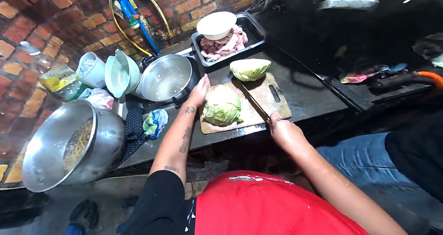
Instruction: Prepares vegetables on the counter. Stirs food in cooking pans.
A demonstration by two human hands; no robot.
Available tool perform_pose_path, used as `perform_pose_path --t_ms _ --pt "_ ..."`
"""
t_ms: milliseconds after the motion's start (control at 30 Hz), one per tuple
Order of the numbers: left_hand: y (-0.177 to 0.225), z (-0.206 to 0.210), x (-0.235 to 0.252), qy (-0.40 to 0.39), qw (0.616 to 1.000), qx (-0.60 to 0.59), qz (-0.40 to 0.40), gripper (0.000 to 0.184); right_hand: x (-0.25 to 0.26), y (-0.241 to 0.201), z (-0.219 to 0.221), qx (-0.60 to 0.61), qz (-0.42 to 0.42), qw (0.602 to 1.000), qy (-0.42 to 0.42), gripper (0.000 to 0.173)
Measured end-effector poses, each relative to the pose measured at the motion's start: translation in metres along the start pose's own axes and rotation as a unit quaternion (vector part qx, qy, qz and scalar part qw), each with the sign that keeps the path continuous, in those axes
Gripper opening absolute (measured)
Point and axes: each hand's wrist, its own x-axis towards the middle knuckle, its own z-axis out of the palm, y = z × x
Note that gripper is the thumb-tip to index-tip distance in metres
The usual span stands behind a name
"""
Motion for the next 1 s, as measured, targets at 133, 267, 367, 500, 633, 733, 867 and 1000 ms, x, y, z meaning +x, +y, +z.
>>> perform_pose_path --t_ms 133,267,367,500,633,733,867,1000 --pt "-0.012 0.009 -0.006 -0.022 0.998 0.044 -0.049 0.066 -0.004 0.0 0.001 -0.017 -0.001 1.0 -0.018 0.036" --pt "-0.009 0.009 -0.02 -0.01 0.997 0.063 -0.052 0.063 -0.013 0.002 0.003 -0.04 -0.003 0.999 -0.018 0.034" --pt "-0.004 0.006 -0.039 -0.008 0.995 0.088 -0.041 0.064 -0.02 0.001 0.007 -0.046 -0.01 0.999 -0.013 0.036" --pt "-0.003 -0.011 -0.061 -0.044 0.994 0.088 -0.041 0.061 -0.029 -0.001 0.012 -0.059 -0.028 0.998 -0.017 0.037" --pt "-0.017 -0.035 -0.082 0.042 0.994 0.104 -0.003 0.043 -0.031 0.001 0.017 -0.061 -0.051 0.997 0.002 0.035" --pt "-0.019 -0.041 -0.095 0.02 0.98 0.198 -0.016 0.035 -0.03 0.002 0.017 -0.051 -0.05 0.997 0.0 0.034" --pt "-0.028 -0.028 -0.098 0.005 0.968 0.244 -0.067 0.03 -0.029 0.004 0.02 -0.036 -0.052 0.998 0.018 0.032" --pt "-0.036 -0.027 -0.099 0.039 0.973 0.217 -0.067 0.03 -0.03 0.002 0.021 -0.039 -0.043 0.998 0.02 0.032"
